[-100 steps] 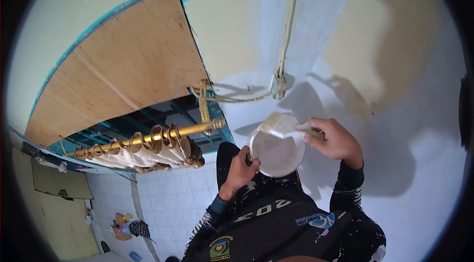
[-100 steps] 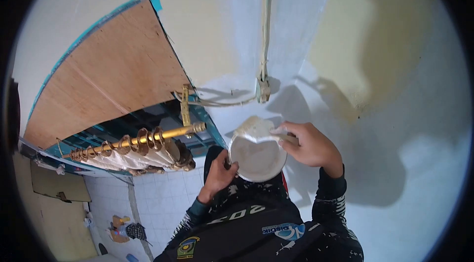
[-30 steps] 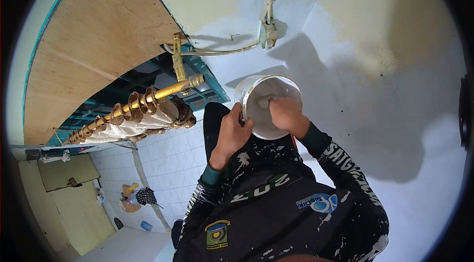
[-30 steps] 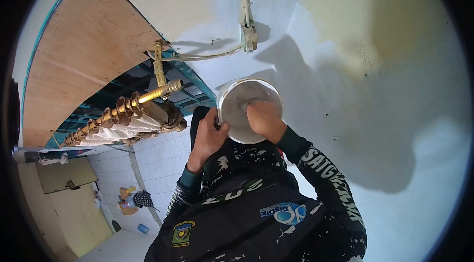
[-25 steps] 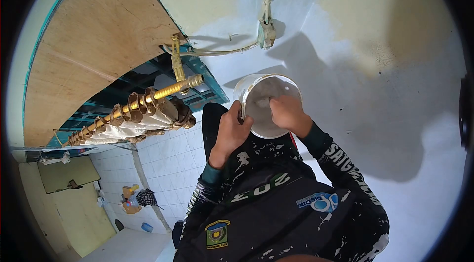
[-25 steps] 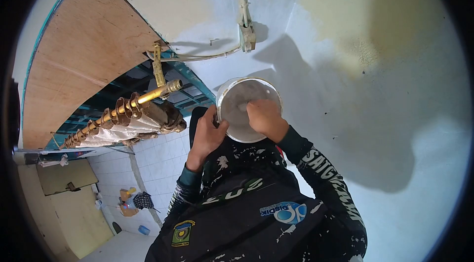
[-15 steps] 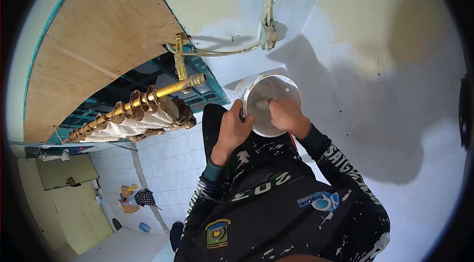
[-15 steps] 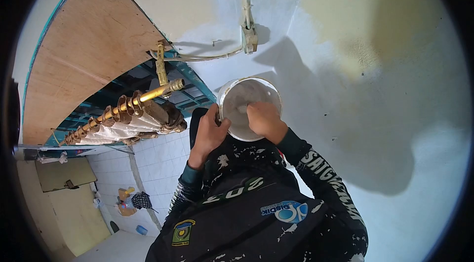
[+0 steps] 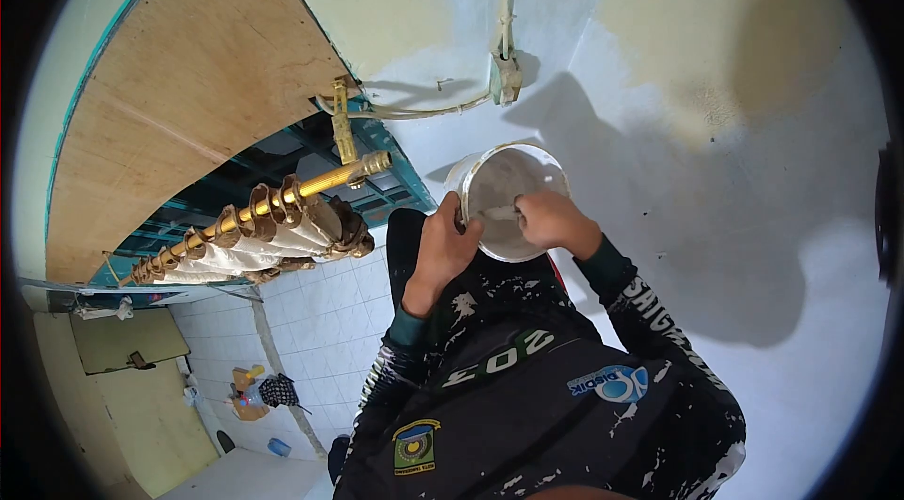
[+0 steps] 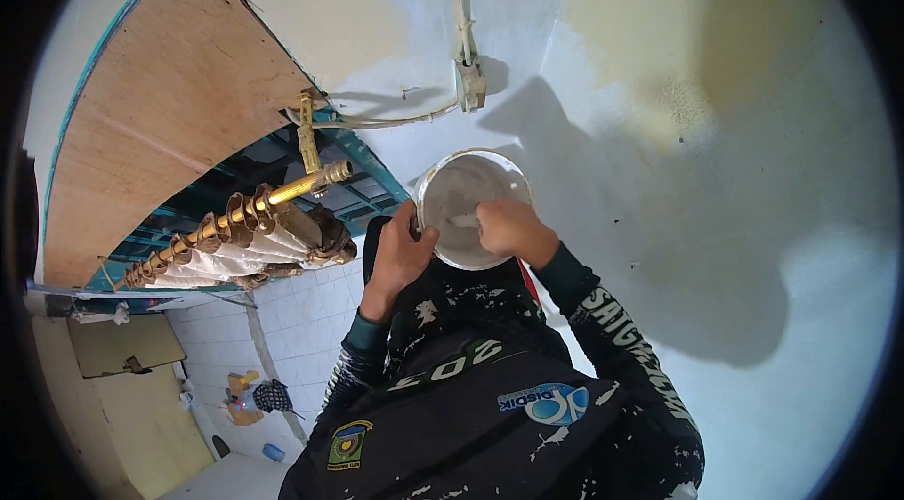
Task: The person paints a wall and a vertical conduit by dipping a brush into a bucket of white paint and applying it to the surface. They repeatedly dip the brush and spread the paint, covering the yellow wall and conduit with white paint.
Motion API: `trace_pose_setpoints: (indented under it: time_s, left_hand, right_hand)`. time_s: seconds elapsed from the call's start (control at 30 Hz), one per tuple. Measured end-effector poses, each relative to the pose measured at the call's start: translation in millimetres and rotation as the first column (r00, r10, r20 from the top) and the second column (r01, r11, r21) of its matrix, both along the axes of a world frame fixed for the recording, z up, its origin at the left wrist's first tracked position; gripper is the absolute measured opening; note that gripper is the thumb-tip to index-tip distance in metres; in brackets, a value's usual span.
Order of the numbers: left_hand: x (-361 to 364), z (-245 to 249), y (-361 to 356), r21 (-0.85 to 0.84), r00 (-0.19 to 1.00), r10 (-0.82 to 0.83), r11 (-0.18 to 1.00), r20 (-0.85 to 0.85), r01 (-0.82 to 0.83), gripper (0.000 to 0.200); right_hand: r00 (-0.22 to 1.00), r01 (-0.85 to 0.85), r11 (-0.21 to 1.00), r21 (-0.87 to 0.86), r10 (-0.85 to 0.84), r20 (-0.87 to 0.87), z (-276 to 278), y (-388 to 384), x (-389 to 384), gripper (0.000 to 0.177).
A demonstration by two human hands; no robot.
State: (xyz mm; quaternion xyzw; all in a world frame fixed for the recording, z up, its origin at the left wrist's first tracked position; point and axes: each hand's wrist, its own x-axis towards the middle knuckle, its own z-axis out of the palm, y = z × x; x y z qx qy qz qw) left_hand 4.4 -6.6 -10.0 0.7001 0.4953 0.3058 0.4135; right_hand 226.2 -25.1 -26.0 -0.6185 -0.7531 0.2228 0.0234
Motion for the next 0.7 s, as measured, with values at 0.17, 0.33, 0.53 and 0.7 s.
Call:
trace_pose_setpoints:
  time_s: [0.17,0.33,0.53,0.7]
  left_hand:
    - [-3,0,1,-0.020,0.999,0.034,0.999,0.034,-0.034,0.024]
    - [-6,-2,4,-0.038,0.998,0.058,0.998,0.021,-0.057,0.024]
    - [-3,-11,10,-0.003,0.996,0.061,0.998,0.068,-0.061,0.025]
    - [-3,-5,14,-0.025,0.997,0.057,0.998,0.050,-0.056,0.026]
  right_hand:
    - [0.844,0.149,0.891,-0.429,-0.341,-0.415,81,-15,25,0.028]
    - [0.712,0.119,0.796,-0.593,-0.485,-0.508,89,-37,62,0.031]
    - [0.249,0.094,0.739,-0.668,-0.667,-0.702,48,-67,87,0.036]
    - [-0.111,-0.005,0.694,-0.720,-0.716,-0.689,29,-82,95,0.039]
